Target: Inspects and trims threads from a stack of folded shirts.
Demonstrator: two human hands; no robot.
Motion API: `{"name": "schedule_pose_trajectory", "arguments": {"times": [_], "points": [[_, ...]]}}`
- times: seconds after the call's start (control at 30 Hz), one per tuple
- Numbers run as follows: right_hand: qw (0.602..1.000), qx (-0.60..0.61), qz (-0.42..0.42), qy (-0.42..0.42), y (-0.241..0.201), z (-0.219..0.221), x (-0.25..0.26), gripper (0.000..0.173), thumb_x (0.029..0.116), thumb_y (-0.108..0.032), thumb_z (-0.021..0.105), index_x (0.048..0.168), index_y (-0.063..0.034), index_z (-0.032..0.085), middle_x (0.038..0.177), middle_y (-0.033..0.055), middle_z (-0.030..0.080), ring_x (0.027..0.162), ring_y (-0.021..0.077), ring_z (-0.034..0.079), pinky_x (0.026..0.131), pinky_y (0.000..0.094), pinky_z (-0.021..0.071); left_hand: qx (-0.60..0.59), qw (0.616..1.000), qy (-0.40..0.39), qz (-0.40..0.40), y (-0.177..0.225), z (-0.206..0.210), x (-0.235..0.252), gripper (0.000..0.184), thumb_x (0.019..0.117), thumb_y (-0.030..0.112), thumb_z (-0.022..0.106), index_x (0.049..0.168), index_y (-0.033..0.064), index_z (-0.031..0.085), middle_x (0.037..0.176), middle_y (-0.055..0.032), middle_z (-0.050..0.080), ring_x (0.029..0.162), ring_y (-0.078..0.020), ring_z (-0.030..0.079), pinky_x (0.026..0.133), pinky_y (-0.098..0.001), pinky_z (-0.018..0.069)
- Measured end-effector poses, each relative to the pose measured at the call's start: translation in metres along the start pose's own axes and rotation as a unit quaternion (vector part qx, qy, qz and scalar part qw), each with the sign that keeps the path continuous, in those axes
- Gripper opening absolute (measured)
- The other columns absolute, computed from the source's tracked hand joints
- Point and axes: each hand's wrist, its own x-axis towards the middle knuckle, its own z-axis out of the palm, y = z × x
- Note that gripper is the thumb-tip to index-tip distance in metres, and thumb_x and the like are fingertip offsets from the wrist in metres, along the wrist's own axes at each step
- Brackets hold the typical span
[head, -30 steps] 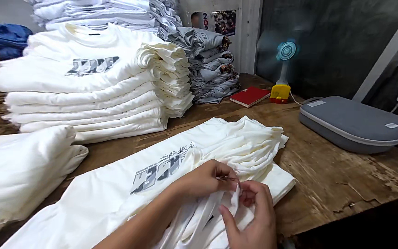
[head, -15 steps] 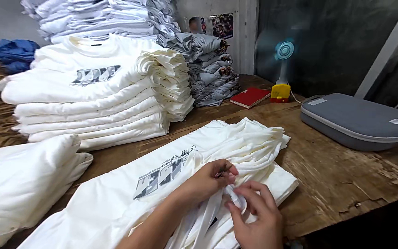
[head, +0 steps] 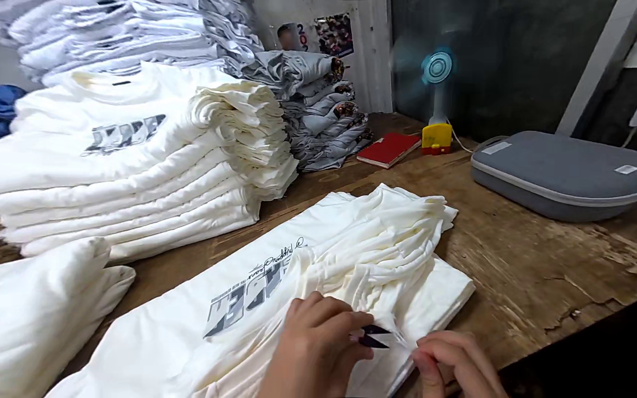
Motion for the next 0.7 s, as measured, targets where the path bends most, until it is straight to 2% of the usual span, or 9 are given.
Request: {"name": "schedule_pose_trajectory", "arguments": {"times": [0.17, 0.27, 0.37, 0.4, 0.47, 0.5, 0.63, 0.7], "points": [[1.000, 0.016, -0.001, -0.015, 0.002, -0.002, -0.004, 0.017, 0.0995, -0.027, 0.066, 0.087, -0.0147, 0.069, 0.092, -0.0028, 0.068, 0.091, 0.0051, 0.064, 0.082, 0.0208, 0.0535, 0.066, 0.997, 0.020, 0.027, 0.001, 0.026, 0.006, 0.018, 0.0939, 0.038, 0.068, 0.105, 0.0277, 0.077, 0.093, 0.0083, 0.070, 0.084, -0.0112, 0.063, 0.072, -0.0327, 0.0502], [0.998, -0.031, 0.022, -0.056, 0.004, -0.008, 0.000, 0.020, 0.0920, -0.034, 0.070, 0.087, -0.0151, 0.070, 0.094, -0.0007, 0.071, 0.095, 0.0112, 0.065, 0.085, 0.0303, 0.0525, 0.089, 0.996, 0.010, 0.032, 0.006, 0.023, 0.006, 0.018, 0.0986, 0.041, 0.063, 0.100, 0.0285, 0.076, 0.091, 0.0095, 0.070, 0.082, -0.0104, 0.062, 0.070, -0.0323, 0.0481], [0.989, -0.097, 0.050, -0.096, 0.002, -0.001, 0.006, 0.052, 0.0809, -0.047, 0.082, 0.113, -0.0082, 0.074, 0.106, 0.0057, 0.072, 0.100, 0.0206, 0.066, 0.087, 0.0437, 0.0547, 0.096, 0.995, 0.018, 0.017, 0.006, 0.013, 0.008, 0.019, 0.0991, 0.040, 0.062, 0.102, 0.0267, 0.075, 0.093, 0.0084, 0.071, 0.085, -0.0116, 0.064, 0.072, -0.0346, 0.0493], [0.990, -0.100, 0.045, -0.089, 0.003, 0.005, 0.006, 0.049, 0.0816, -0.045, 0.083, 0.115, -0.0102, 0.077, 0.104, 0.0039, 0.073, 0.098, 0.0194, 0.066, 0.086, 0.0431, 0.0549, 0.100, 0.995, 0.023, 0.012, 0.005, 0.010, 0.009, 0.019, 0.0988, 0.040, 0.062, 0.102, 0.0274, 0.075, 0.093, 0.0092, 0.071, 0.085, -0.0111, 0.064, 0.073, -0.0348, 0.0495], [0.997, -0.074, 0.009, -0.021, 0.008, 0.015, 0.001, 0.016, 0.0885, -0.030, 0.078, 0.096, -0.0167, 0.083, 0.082, -0.0029, 0.072, 0.081, 0.0108, 0.066, 0.078, 0.0327, 0.0528, 0.107, 0.994, 0.030, 0.014, 0.001, 0.004, 0.011, 0.018, 0.0978, 0.040, 0.062, 0.099, 0.0298, 0.077, 0.091, 0.0119, 0.071, 0.084, -0.0092, 0.063, 0.073, -0.0342, 0.0472], [0.999, -0.053, -0.004, 0.003, 0.009, 0.016, 0.000, 0.011, 0.0917, -0.027, 0.076, 0.090, -0.0174, 0.082, 0.075, -0.0047, 0.069, 0.076, 0.0073, 0.064, 0.075, 0.0278, 0.0516, 0.108, 0.994, 0.030, 0.019, -0.001, 0.001, 0.012, 0.017, 0.0971, 0.040, 0.063, 0.098, 0.0304, 0.077, 0.090, 0.0125, 0.071, 0.083, -0.0085, 0.062, 0.073, -0.0340, 0.0464], [1.000, -0.006, 0.006, 0.010, 0.005, 0.009, -0.004, 0.011, 0.0954, -0.024, 0.073, 0.089, -0.0157, 0.078, 0.077, -0.0049, 0.068, 0.077, 0.0045, 0.062, 0.076, 0.0216, 0.0505, 0.100, 0.994, 0.006, 0.047, 0.000, 0.000, 0.012, 0.018, 0.0963, 0.039, 0.066, 0.107, 0.0280, 0.075, 0.096, 0.0090, 0.070, 0.087, -0.0108, 0.063, 0.075, -0.0355, 0.0468], [1.000, 0.021, 0.009, -0.001, 0.005, 0.009, -0.007, 0.010, 0.0951, -0.022, 0.074, 0.090, -0.0145, 0.078, 0.082, -0.0044, 0.071, 0.082, 0.0045, 0.064, 0.079, 0.0208, 0.0517, 0.099, 0.993, -0.012, 0.070, 0.003, 0.008, 0.013, 0.017, 0.0962, 0.036, 0.065, 0.106, 0.0269, 0.076, 0.096, 0.0074, 0.070, 0.085, -0.0131, 0.063, 0.074, -0.0368, 0.0472]]}}
